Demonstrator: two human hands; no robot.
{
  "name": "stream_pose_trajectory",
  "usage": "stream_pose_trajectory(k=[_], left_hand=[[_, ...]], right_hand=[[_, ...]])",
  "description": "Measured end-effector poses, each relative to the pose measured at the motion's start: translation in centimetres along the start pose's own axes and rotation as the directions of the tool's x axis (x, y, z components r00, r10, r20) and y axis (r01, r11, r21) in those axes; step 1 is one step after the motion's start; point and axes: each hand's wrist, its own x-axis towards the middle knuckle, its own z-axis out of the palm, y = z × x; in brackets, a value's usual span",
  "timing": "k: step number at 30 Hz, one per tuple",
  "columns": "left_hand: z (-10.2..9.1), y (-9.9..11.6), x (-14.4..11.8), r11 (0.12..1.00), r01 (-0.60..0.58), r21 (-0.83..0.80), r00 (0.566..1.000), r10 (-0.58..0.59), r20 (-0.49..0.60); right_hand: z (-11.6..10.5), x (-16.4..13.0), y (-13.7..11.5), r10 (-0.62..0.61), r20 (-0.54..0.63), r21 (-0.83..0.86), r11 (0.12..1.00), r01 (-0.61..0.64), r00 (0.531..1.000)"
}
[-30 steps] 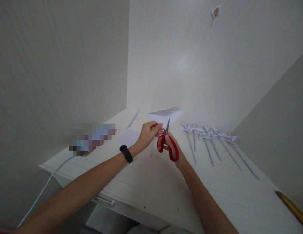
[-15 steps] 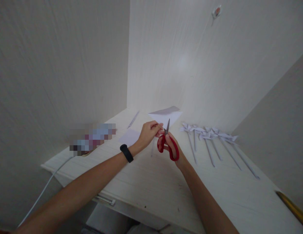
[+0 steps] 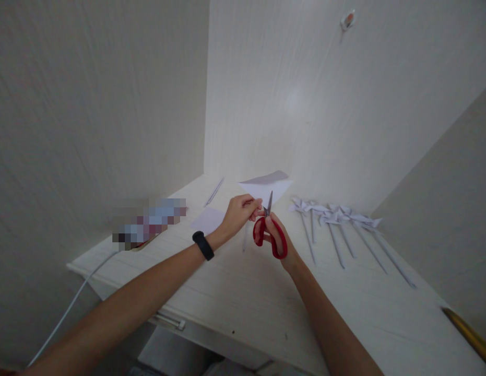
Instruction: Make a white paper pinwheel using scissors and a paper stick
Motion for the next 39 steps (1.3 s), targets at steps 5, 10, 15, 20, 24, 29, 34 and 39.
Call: stream_pose_trajectory(k=[5,10,15,20,24,29,34,39], left_hand=[[-0.01,-0.23,0.05,1.0,-0.011,-0.004,1.0,0.011,0.01],[0.0,-0.28,0.1,1.0,-0.016,0.003,1.0,0.016,0.015],[-0.04,-0.3,0.13,1.0,-0.02,0.015,0.999,0.02,0.035],[-0.05,-0.3,0.09,1.0,-0.023,0.007,0.999,0.022,0.042],[-0.01,-0.13,0.0,1.0,-0.016,0.017,0.999,0.015,0.043],[0.01,0.11,-0.02,1.0,-0.015,0.027,0.999,0.014,0.037],[-0.03,0.01,-0.01,0.999,-0.015,0.038,0.998,0.012,0.062],[0.02,-0.02,-0.06,0.999,-0.015,0.042,0.998,0.013,0.063]], right_hand=[[-0.03,0.05,0.09,-0.001,0.0,0.015,1.0,0.001,1.0],[-0.07,0.03,0.08,0.009,-0.003,0.014,1.0,-0.009,1.0],[-0.08,0.04,0.07,-0.003,-0.001,0.006,1.0,0.003,1.0],[-0.12,-0.02,0.06,0.007,-0.011,0.001,1.0,-0.007,1.0],[-0.07,-0.01,-0.03,-0.006,-0.017,-0.003,1.0,0.006,1.0],[-0.07,0.0,-0.08,0.006,-0.016,-0.003,1.0,-0.006,1.0],[-0.11,-0.01,0.1,0.002,-0.017,-0.003,1.0,-0.002,1.0],[-0.1,0.05,0.16,-0.006,-0.03,-0.01,1.0,0.005,1.0]])
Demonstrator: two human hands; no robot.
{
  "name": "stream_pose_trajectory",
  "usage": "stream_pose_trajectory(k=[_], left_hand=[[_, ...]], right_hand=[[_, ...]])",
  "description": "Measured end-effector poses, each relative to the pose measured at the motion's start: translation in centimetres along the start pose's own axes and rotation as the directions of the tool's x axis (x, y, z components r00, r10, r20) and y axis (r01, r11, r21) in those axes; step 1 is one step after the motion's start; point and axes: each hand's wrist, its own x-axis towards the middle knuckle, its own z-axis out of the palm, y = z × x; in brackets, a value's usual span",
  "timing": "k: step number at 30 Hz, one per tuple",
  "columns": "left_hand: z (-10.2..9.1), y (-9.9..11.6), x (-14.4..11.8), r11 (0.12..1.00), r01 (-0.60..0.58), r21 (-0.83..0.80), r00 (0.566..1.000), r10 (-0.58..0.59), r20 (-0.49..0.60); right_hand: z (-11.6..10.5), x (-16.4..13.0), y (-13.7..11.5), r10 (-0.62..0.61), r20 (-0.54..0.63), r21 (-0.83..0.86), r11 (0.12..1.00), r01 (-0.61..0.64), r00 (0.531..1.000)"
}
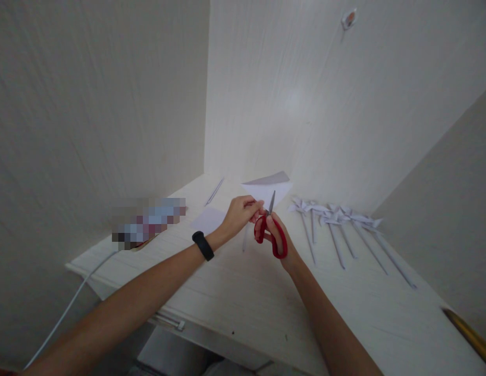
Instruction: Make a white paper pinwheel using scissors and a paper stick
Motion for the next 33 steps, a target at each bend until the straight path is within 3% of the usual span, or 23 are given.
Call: stream_pose_trajectory(k=[33], left_hand=[[0.14,0.39,-0.22,0.999,0.013,0.029,0.999,-0.014,0.04]], right_hand=[[0.01,-0.08,-0.34,0.002,-0.016,0.034,0.999,-0.002,1.0]])
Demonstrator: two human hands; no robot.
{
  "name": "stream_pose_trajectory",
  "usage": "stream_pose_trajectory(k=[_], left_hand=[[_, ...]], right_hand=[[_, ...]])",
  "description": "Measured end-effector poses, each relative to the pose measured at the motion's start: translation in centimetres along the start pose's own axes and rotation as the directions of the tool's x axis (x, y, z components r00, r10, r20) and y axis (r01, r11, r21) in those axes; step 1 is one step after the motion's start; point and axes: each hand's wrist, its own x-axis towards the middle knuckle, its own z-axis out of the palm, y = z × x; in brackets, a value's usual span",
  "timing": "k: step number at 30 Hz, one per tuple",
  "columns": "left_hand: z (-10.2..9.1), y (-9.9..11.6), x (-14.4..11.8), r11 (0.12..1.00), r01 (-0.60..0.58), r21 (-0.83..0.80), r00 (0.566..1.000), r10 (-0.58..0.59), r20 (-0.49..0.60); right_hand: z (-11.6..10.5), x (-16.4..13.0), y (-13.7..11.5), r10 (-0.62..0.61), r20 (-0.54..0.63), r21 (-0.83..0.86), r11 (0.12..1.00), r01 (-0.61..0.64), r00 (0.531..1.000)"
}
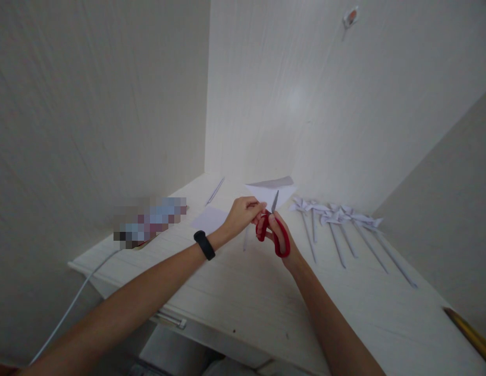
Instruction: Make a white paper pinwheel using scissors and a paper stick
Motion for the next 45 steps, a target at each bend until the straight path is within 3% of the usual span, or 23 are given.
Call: stream_pose_trajectory(k=[18,21,26,28,45], left_hand=[[0.0,-0.5,0.0,0.998,0.02,-0.054,0.999,-0.018,0.028],[-0.2,-0.6,0.1,0.998,0.026,-0.064,1.0,-0.027,-0.014],[-0.9,-1.1,0.7,0.99,-0.009,-0.139,0.976,-0.021,-0.218],[-1.2,-1.2,0.9,0.988,-0.044,-0.146,0.967,0.006,-0.254],[-1.3,-1.3,1.0,0.983,-0.101,-0.151,0.952,0.051,-0.301]], right_hand=[[-0.1,0.0,0.1,-0.012,0.003,-0.053,0.999,0.012,1.0],[-0.1,0.1,0.2,0.013,-0.004,-0.052,0.999,-0.013,1.0],[-0.1,0.2,0.5,0.044,-0.033,-0.03,0.999,-0.045,0.998],[-0.1,0.2,0.6,0.053,-0.036,-0.026,0.998,-0.054,0.998],[0.1,-0.1,0.1,0.071,-0.007,-0.053,0.996,-0.071,0.997]])
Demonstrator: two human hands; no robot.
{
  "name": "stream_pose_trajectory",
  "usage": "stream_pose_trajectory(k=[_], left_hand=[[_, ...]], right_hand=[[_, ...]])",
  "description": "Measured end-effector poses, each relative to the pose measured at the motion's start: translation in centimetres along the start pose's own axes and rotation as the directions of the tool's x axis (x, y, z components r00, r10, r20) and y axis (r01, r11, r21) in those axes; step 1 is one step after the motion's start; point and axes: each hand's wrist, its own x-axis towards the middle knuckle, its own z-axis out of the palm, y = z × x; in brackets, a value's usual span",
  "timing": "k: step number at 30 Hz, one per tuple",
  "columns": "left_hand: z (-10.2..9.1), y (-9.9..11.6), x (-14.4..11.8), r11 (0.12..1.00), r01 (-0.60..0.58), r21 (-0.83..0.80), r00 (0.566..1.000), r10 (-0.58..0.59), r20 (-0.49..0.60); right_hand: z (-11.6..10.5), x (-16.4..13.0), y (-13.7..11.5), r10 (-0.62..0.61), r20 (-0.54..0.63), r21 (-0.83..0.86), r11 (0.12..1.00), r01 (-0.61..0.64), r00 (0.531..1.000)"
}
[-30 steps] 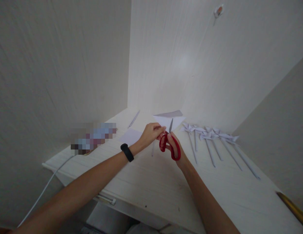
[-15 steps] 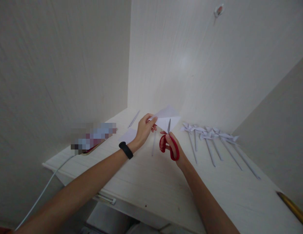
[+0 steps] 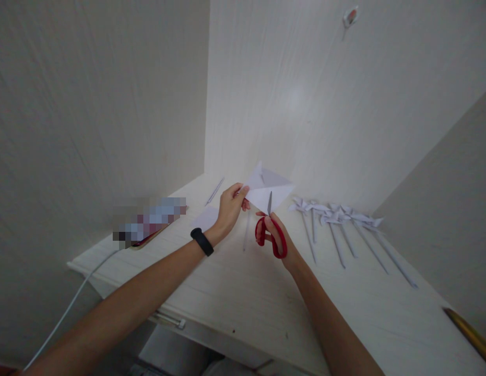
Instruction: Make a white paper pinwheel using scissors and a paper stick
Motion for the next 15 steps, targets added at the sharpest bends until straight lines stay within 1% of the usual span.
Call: stream_pose_trajectory(k=[11,15], left_hand=[[0.1,-0.01,0.07,0.999,-0.022,-0.04,1.0,0.021,-0.014],[0.06,0.03,0.03,0.999,-0.024,-0.029,1.0,0.024,-0.013]], right_hand=[[0.11,-0.02,0.03,0.019,0.002,0.001,1.0,-0.019,1.0],[0.07,0.01,0.09,0.018,0.007,0.002,1.0,-0.018,1.0]])
